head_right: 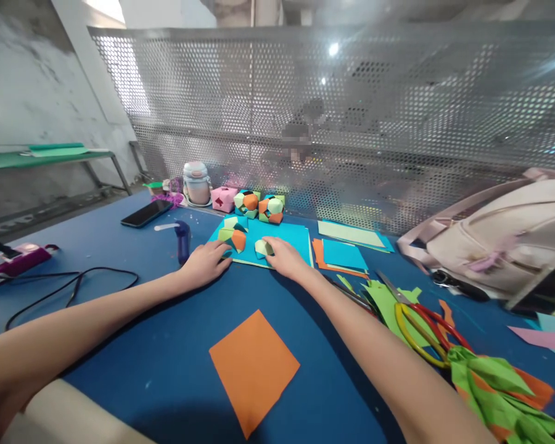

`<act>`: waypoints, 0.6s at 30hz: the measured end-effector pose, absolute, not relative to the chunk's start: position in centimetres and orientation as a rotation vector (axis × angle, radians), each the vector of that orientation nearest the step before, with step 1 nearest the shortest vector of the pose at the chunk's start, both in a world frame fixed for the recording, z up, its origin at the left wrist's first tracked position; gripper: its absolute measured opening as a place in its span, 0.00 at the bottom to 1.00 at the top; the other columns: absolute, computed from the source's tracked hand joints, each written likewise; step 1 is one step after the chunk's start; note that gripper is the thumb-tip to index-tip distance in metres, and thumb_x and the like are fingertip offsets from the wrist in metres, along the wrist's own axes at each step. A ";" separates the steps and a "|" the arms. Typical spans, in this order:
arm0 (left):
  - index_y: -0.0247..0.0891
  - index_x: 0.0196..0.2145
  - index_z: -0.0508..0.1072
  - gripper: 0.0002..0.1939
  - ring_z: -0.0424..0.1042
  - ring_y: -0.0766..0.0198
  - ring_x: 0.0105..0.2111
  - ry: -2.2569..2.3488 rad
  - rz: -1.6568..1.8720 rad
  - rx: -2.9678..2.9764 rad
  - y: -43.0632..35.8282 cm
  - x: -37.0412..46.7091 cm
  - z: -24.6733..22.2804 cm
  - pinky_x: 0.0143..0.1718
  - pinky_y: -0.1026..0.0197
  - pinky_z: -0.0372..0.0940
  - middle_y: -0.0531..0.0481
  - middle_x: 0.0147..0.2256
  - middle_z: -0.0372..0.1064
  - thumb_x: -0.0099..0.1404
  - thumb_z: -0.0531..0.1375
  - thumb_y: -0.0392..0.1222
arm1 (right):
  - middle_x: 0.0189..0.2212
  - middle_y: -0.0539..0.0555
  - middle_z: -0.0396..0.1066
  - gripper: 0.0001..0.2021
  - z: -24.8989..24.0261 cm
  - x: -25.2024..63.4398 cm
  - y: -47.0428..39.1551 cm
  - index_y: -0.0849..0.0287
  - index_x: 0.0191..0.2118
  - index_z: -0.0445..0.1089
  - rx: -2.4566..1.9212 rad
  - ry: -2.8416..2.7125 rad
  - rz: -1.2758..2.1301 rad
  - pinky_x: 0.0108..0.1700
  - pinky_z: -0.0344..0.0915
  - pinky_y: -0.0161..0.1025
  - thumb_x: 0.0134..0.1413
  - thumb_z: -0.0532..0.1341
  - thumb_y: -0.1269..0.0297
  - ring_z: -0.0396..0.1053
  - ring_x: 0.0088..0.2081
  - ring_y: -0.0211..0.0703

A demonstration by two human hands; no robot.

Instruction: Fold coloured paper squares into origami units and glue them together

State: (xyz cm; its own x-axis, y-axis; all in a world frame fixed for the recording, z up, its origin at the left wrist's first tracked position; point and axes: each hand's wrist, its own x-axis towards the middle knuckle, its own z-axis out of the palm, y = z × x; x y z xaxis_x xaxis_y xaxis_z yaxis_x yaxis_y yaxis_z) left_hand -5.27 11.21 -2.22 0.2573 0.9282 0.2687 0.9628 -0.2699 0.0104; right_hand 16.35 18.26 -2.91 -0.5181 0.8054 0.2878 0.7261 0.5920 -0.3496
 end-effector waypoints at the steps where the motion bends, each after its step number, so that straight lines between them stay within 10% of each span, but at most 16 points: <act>1: 0.39 0.43 0.66 0.12 0.66 0.56 0.45 -1.806 -0.330 -2.353 11.2 -5.3 -2.2 0.44 0.56 0.60 0.44 0.44 0.67 0.65 0.49 0.44 | 0.53 0.58 0.65 0.26 -3.0 16.0 18.2 0.59 0.56 0.62 -1.229 -2.390 0.258 0.54 0.59 0.43 0.48 0.57 0.72 0.62 0.54 0.49; 18: 0.36 0.36 0.71 0.16 0.67 0.54 0.42 -1.716 -0.284 -2.404 9.6 -4.2 -1.1 0.41 0.53 0.60 0.42 0.39 0.67 0.66 0.46 0.44 | 0.53 0.58 0.66 0.20 -0.7 18.5 6.1 0.59 0.53 0.65 -1.312 -2.407 0.498 0.55 0.60 0.48 0.54 0.56 0.62 0.63 0.54 0.50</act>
